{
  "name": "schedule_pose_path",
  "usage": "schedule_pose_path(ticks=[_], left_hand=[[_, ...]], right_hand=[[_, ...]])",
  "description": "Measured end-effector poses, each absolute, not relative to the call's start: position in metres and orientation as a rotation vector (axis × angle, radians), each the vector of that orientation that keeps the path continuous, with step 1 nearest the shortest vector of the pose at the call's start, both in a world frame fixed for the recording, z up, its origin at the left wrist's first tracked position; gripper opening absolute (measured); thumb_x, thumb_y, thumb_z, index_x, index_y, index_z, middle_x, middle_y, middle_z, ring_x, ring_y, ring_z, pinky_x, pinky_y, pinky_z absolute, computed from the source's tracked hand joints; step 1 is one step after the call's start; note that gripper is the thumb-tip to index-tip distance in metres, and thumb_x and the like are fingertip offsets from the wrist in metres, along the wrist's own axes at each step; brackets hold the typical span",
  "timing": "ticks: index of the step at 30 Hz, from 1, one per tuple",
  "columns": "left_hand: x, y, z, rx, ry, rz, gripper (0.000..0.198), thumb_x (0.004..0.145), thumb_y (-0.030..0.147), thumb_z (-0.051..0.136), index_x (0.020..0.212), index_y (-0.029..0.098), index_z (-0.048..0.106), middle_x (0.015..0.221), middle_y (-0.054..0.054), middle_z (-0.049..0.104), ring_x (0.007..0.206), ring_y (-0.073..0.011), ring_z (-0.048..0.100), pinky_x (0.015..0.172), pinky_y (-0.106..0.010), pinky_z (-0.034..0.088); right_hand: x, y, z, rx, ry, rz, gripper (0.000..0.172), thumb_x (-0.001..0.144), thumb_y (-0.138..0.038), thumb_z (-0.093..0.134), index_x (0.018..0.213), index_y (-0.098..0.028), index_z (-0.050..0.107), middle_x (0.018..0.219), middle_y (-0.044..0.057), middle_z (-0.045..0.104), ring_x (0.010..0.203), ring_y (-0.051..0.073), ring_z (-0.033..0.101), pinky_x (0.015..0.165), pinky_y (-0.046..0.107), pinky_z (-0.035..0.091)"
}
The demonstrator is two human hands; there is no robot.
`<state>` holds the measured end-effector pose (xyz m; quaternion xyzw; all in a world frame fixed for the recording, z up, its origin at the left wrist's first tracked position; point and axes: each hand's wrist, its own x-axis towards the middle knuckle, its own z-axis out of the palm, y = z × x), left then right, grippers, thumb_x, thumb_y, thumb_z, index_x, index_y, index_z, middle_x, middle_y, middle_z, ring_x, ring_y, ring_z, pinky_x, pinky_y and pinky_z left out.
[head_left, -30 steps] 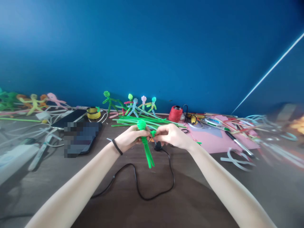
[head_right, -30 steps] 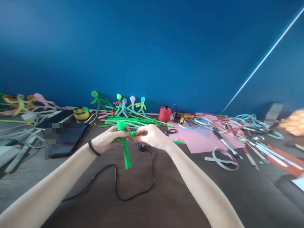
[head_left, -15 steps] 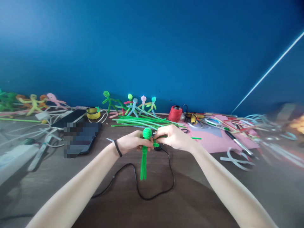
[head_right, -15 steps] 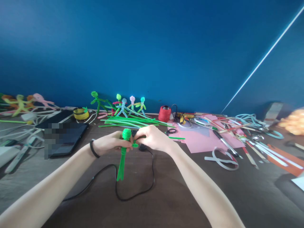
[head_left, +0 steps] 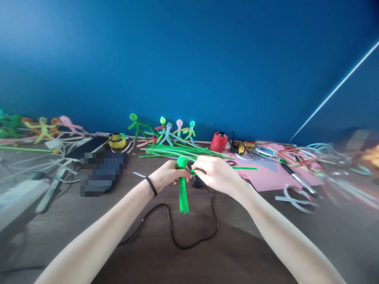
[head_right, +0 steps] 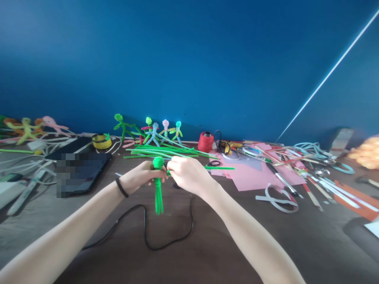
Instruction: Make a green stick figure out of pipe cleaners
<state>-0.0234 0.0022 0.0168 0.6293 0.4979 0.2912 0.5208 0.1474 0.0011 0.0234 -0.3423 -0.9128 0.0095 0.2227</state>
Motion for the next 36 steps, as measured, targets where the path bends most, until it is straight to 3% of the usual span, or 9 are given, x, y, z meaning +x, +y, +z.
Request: schedule_pose_path(ticks=[6,10,17,23,27,32,36], left_hand=[[-0.022,0.005,0.009,1.479,1.213,0.839,0.013,0.061,0.023,0.055,0.062,0.012,0.060,0.057,-0.001,0.057,0.047,-0.0073,0.043,0.038,-0.018,0.028],[-0.020,0.004,0.009,1.436,1.227,0.938,0.013,0.062,0.025,0.056,0.060,0.012,0.058,0.054,0.001,0.054,0.042,-0.0056,0.040,0.038,-0.019,0.029],[-0.019,0.002,0.014,1.369,1.236,1.036,0.014,0.064,0.026,0.056,0.064,0.012,0.055,0.053,0.002,0.053,0.041,-0.0041,0.037,0.040,-0.018,0.027],[-0.020,0.003,0.013,1.308,1.191,1.075,0.015,0.063,0.027,0.058,0.062,0.012,0.053,0.049,0.005,0.048,0.041,-0.0042,0.036,0.041,-0.019,0.026],[-0.020,0.004,0.013,1.251,1.119,1.080,0.017,0.064,0.028,0.059,0.066,0.013,0.053,0.056,0.003,0.053,0.049,-0.0066,0.046,0.044,-0.020,0.028],[-0.022,0.004,0.015,1.244,1.082,1.055,0.016,0.065,0.027,0.059,0.069,0.014,0.053,0.061,0.002,0.056,0.053,-0.0085,0.052,0.046,-0.020,0.032],[-0.025,0.004,0.017,1.307,1.053,1.001,0.013,0.065,0.026,0.058,0.069,0.014,0.054,0.057,0.003,0.054,0.050,-0.0069,0.048,0.042,-0.018,0.028]], right_hand=[[0.140,-0.003,0.020,-1.034,-2.517,-0.138,0.019,0.082,-0.014,0.040,0.076,-0.014,0.058,0.073,0.005,0.055,0.065,0.013,0.051,0.057,0.024,0.035],[0.136,-0.004,0.018,-1.066,-2.424,-0.070,0.015,0.081,-0.018,0.042,0.076,-0.015,0.056,0.075,0.005,0.056,0.062,0.012,0.051,0.056,0.024,0.034],[0.135,-0.004,0.023,-1.069,-2.218,0.334,0.008,0.077,-0.016,0.047,0.078,-0.016,0.055,0.076,0.004,0.062,0.067,0.013,0.055,0.062,0.024,0.040],[0.138,-0.002,0.021,-1.103,-2.114,0.737,0.006,0.078,-0.021,0.046,0.078,-0.017,0.051,0.070,0.001,0.062,0.048,0.010,0.055,0.052,0.023,0.043],[0.139,0.002,0.019,-1.081,-2.024,1.004,0.006,0.077,-0.022,0.047,0.075,-0.017,0.049,0.066,0.001,0.062,0.047,0.010,0.058,0.046,0.022,0.044],[0.142,0.010,0.018,-1.077,-1.922,1.246,0.013,0.073,-0.027,0.054,0.071,-0.015,0.048,0.062,0.002,0.060,0.043,0.010,0.056,0.038,0.019,0.041],[0.146,0.014,0.017,-1.008,-1.893,1.461,0.021,0.069,-0.032,0.059,0.073,-0.013,0.051,0.061,0.003,0.061,0.046,0.011,0.057,0.042,0.021,0.043]])
